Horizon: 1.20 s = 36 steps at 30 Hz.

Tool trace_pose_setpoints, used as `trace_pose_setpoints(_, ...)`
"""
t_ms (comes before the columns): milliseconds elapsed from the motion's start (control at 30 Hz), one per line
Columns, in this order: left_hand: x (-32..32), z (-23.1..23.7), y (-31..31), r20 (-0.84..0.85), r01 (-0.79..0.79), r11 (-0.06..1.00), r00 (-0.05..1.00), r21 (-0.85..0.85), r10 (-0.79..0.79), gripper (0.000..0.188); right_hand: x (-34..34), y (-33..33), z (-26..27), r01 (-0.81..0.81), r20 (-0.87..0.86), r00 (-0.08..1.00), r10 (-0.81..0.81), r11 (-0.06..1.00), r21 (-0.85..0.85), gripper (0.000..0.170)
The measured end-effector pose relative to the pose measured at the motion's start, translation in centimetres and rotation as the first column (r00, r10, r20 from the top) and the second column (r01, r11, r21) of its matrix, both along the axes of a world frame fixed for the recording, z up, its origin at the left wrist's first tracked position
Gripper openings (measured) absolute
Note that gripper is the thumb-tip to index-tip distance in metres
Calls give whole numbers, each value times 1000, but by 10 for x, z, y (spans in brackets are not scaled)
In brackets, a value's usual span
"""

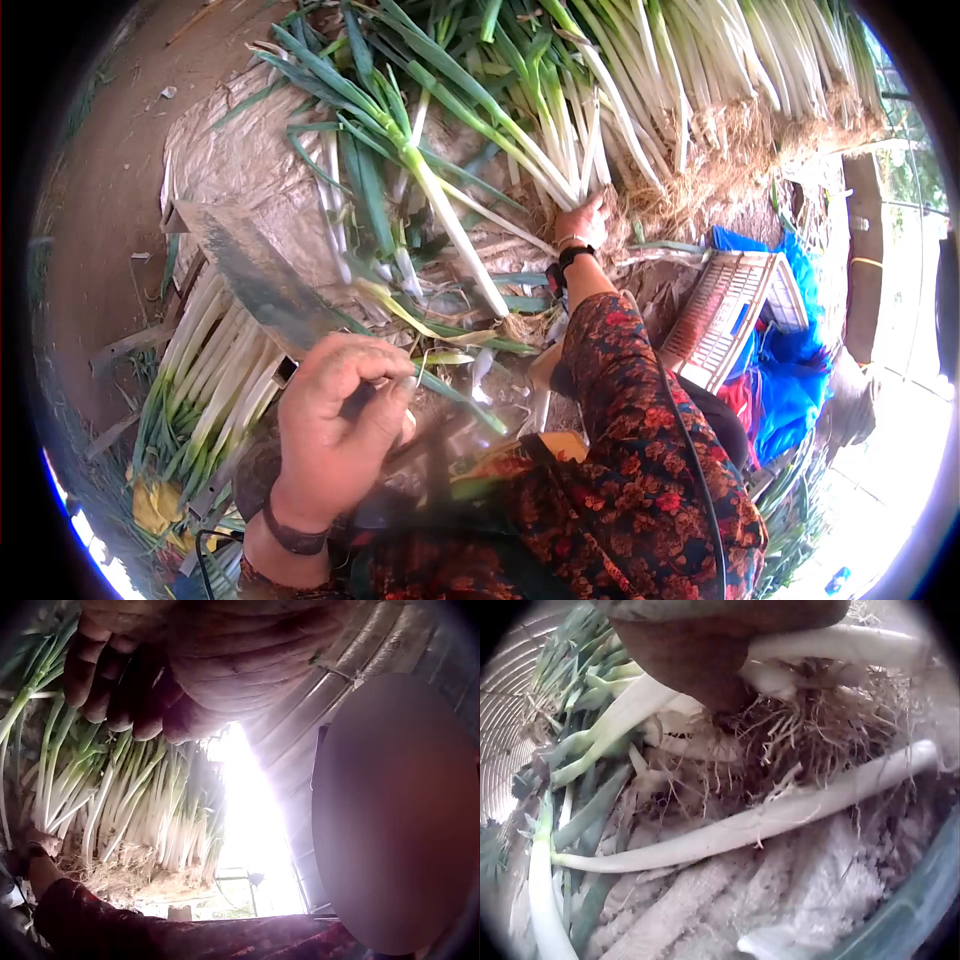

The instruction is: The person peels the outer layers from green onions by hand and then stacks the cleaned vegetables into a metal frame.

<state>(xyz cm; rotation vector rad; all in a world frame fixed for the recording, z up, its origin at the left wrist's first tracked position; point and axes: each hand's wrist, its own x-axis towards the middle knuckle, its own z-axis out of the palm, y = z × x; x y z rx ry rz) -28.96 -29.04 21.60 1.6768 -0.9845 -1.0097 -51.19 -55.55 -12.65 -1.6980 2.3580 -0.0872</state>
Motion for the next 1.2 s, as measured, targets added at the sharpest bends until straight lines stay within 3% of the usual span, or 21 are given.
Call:
trace_pose_setpoints(167, 8, -10, 6, 160, 78, 993, 985, -88, -63, 12, 19, 8, 11, -122, 124, 988, 93, 960, 251, 57)
trace_pose_setpoints(267, 3, -11, 7, 102, -2, 990, 995, -144, 17, 10, 17, -9, 20, -351, 290, 912, 289, 917, 190, 47)
trace_pose_setpoints(333, 4, -13, 7, 217, -17, 974, 974, -224, 67, 11, 10, -44, 41, -670, 266, 741, 616, 706, 231, 43)
trace_pose_setpoints(400, 6, -17, 7, 283, -38, 964, 952, -262, 114, 10, 30, -52, 137, -472, 307, 875, 375, 799, 372, 33)
trace_pose_setpoints(467, 9, -21, 6, 385, -17, 953, 913, -303, 138, 12, 16, -78, 158, -615, 395, 778, 488, 719, 323, 33)
trace_pose_setpoints(500, 10, -23, 5, 430, -10, 947, 889, -321, 155, 13, 22, -72, 200, -407, 491, 851, 186, 823, 396, 35)
trace_pose_setpoints(533, 11, -28, 3, 370, -37, 941, 914, -338, 169, 13, 17, -60, 219, -778, 216, 597, 773, 491, 392, 25)
trace_pose_setpoints(567, 10, -34, -1, 305, -62, 934, 936, -351, 177, 14, 11, -48, 238, -921, -209, 40, 977, 117, 371, 19)
trace_pose_setpoints(633, 7, -40, -6, 106, -119, 959, 983, -258, 151, 18, -4, -8, 240, -894, 29, 303, 952, 274, 354, 19)
trace_pose_setpoints(700, 3, -43, -15, -165, -144, 988, 977, -50, 134, 22, -21, 31, 245, -919, 40, 221, 974, 194, 343, 20)
trace_pose_setpoints(767, -6, -52, -16, -385, -34, 994, 920, 105, 72, 35, -40, 75, 265, -959, 106, 187, 977, 158, 234, 21)
trace_pose_setpoints(800, -14, -55, -17, -423, 60, 977, 905, 206, 33, 56, -47, 92, 277, -919, 269, 366, 891, 300, 255, 21)
trace_pose_setpoints(833, -30, -57, -14, -546, 74, 984, 838, 159, 25, 82, -53, 105, 287, -856, 414, 515, 750, 423, 298, 21)
trace_pose_setpoints(867, -43, -56, -14, -582, 152, 963, 813, 223, 6, 99, -58, 120, 297, -772, 535, 632, 561, 521, 365, 21)
trace_pose_setpoints(900, -50, -66, -14, -681, 298, 934, 727, 199, -87, 111, -65, 137, 313, -874, 449, 484, 751, 389, 292, 22)
trace_pose_setpoints(967, -80, -70, -16, -883, 252, 941, 461, 227, 89, 123, -84, 171, 349, -976, 196, 104, 975, 62, 208, 25)
trace_pose_setpoints(1033, -105, -83, -16, -912, 238, 942, 390, 237, 131, 133, -105, 202, 375, -988, 337, 104, 936, 57, 147, 27)
trace_pose_setpoints(1067, -120, -84, -13, -915, 144, 945, 331, 293, 233, 130, -114, 218, 384, -991, 409, 99, 907, 54, 119, 30)
trace_pose_setpoints(1100, -125, -116, -14, -967, 171, 983, 255, 71, 26, 116, -120, 234, 391, -947, 552, 320, 770, 261, 185, 32)
trace_pose_setpoints(1167, -148, -111, -6, -986, -134, 986, 143, -101, -82, 98, -131, 268, 402, -719, 710, 638, 299, 563, 408, 37)
trace_pose_setpoints(1200, -153, -121, -7, -993, -191, 978, 100, -84, -66, 87, -134, 282, 411, -713, 691, 658, 300, 544, 443, 38)
